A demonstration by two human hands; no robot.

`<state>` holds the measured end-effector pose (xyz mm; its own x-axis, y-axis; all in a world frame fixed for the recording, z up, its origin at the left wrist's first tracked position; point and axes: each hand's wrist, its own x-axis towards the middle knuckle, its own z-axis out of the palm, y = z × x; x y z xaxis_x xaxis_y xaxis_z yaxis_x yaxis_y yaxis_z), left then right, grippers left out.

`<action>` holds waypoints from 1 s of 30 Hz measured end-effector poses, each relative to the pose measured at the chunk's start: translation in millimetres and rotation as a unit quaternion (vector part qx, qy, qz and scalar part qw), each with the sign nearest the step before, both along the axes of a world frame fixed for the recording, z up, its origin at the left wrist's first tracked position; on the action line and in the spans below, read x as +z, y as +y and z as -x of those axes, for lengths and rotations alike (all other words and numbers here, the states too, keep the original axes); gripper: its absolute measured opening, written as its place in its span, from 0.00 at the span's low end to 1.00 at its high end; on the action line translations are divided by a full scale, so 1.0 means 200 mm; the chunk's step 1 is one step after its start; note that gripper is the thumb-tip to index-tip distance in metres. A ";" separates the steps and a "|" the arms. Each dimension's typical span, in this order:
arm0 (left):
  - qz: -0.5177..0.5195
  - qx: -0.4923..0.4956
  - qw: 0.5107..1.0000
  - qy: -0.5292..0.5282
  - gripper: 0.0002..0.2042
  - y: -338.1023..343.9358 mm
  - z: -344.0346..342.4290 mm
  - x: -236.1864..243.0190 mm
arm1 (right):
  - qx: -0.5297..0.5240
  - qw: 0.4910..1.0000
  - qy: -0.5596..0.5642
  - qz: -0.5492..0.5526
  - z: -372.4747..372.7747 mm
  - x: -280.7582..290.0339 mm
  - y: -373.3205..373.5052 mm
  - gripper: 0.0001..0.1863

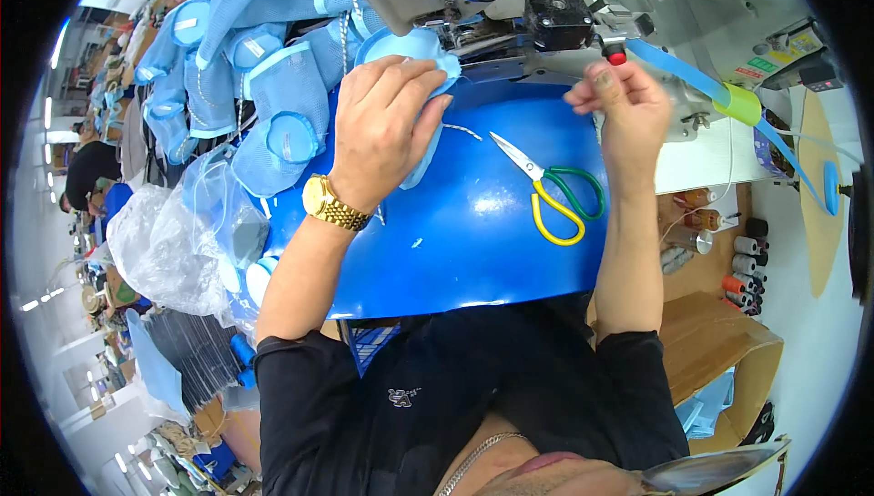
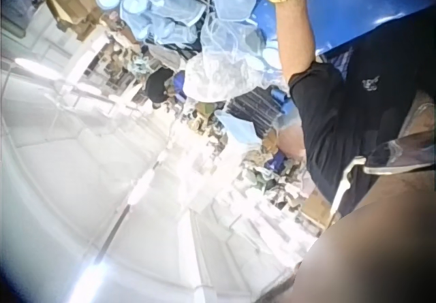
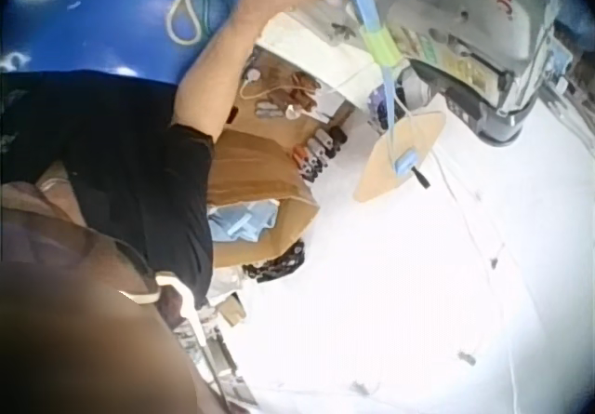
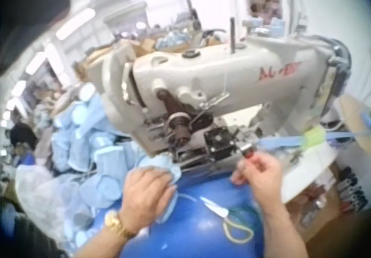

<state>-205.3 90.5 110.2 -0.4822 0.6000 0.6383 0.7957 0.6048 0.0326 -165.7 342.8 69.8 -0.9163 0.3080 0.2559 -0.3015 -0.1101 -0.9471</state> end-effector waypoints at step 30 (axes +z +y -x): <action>0.041 0.049 0.998 0.029 0.08 0.08 0.02 0.01 | 0.289 0.932 -0.066 0.209 0.04 -0.16 -0.53 0.16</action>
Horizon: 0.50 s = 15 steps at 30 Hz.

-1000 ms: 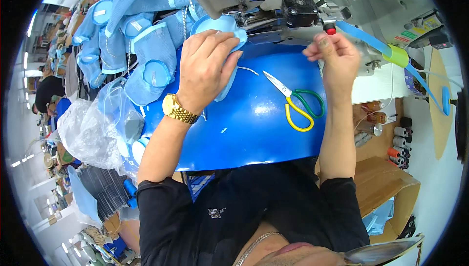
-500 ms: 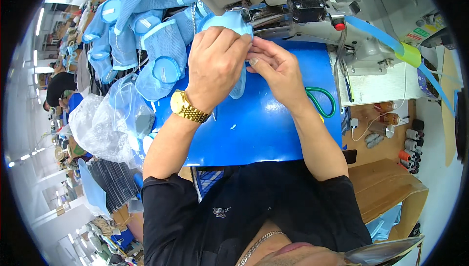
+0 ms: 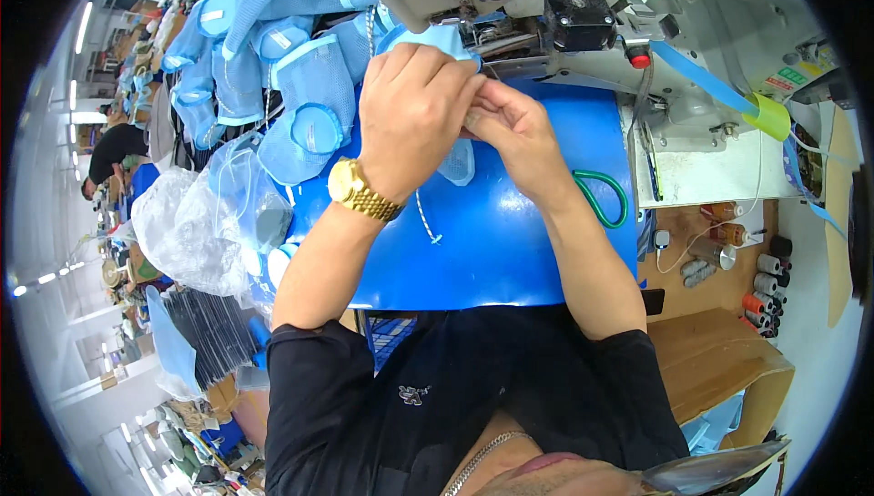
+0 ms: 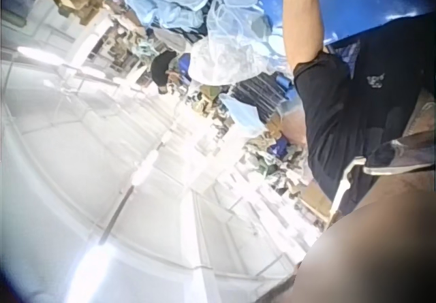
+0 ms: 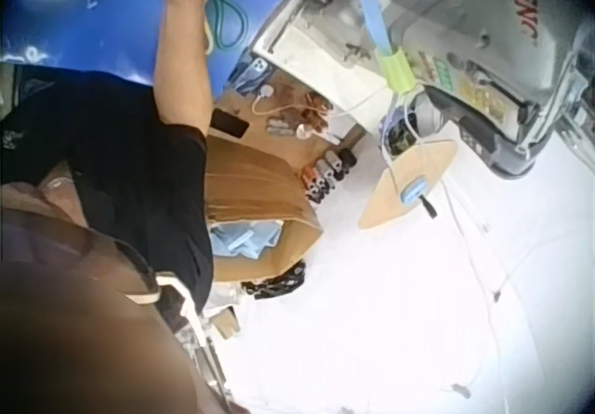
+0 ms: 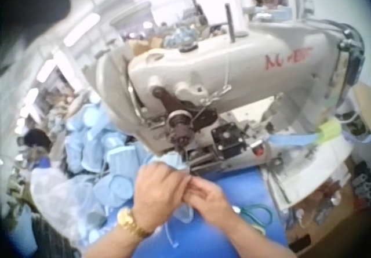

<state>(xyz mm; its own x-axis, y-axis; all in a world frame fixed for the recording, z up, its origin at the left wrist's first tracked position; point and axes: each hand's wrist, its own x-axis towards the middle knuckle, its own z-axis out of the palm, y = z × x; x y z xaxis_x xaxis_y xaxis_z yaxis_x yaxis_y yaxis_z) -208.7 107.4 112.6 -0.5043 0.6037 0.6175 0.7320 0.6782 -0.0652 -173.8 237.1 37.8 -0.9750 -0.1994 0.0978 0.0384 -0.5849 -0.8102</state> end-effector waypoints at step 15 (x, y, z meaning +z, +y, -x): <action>-0.043 0.037 0.998 0.006 0.08 0.04 -0.03 -0.05 | -0.004 0.998 -0.045 -0.034 -0.02 0.03 0.00 0.15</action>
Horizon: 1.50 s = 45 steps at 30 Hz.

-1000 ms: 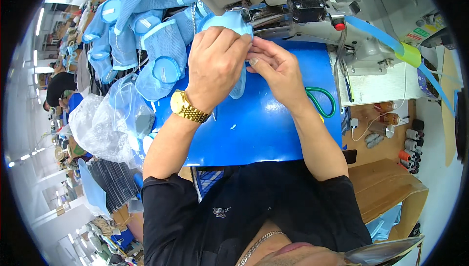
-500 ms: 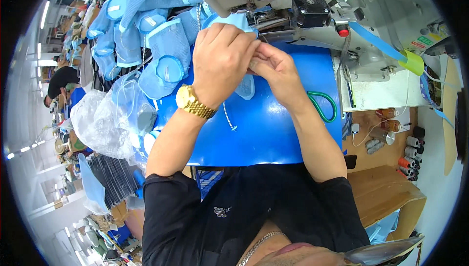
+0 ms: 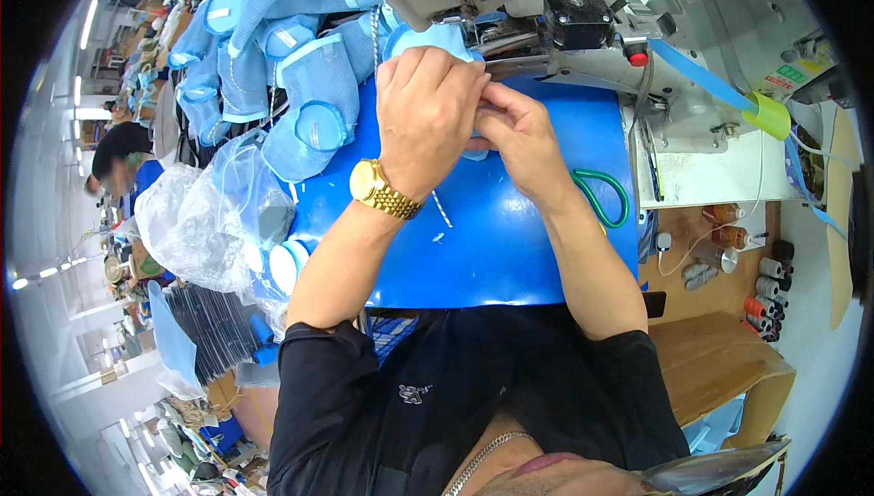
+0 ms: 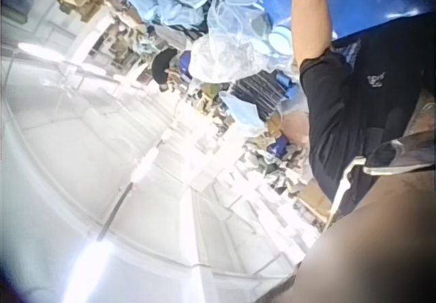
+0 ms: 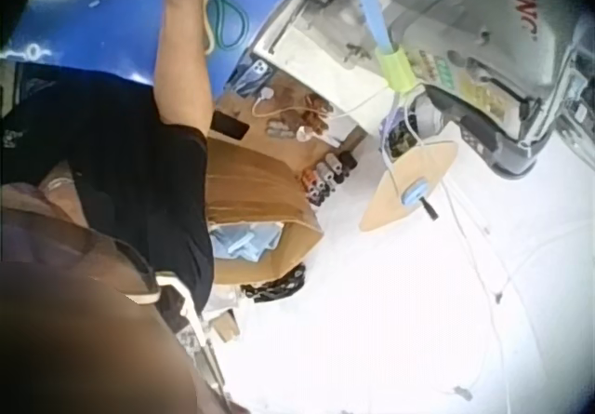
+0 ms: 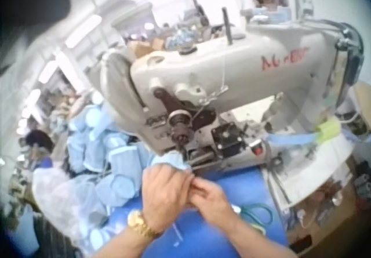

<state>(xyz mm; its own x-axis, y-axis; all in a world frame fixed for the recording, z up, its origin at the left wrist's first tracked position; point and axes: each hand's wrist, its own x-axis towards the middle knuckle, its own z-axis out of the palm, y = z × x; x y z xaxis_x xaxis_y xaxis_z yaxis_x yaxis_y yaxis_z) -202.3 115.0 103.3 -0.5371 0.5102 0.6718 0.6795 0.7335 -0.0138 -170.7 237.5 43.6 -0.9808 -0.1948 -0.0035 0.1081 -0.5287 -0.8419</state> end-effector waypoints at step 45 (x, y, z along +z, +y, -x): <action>-0.003 -0.009 1.000 0.010 0.08 -0.02 0.02 0.01 | -0.046 0.999 -0.002 0.004 0.00 -0.04 0.05 0.16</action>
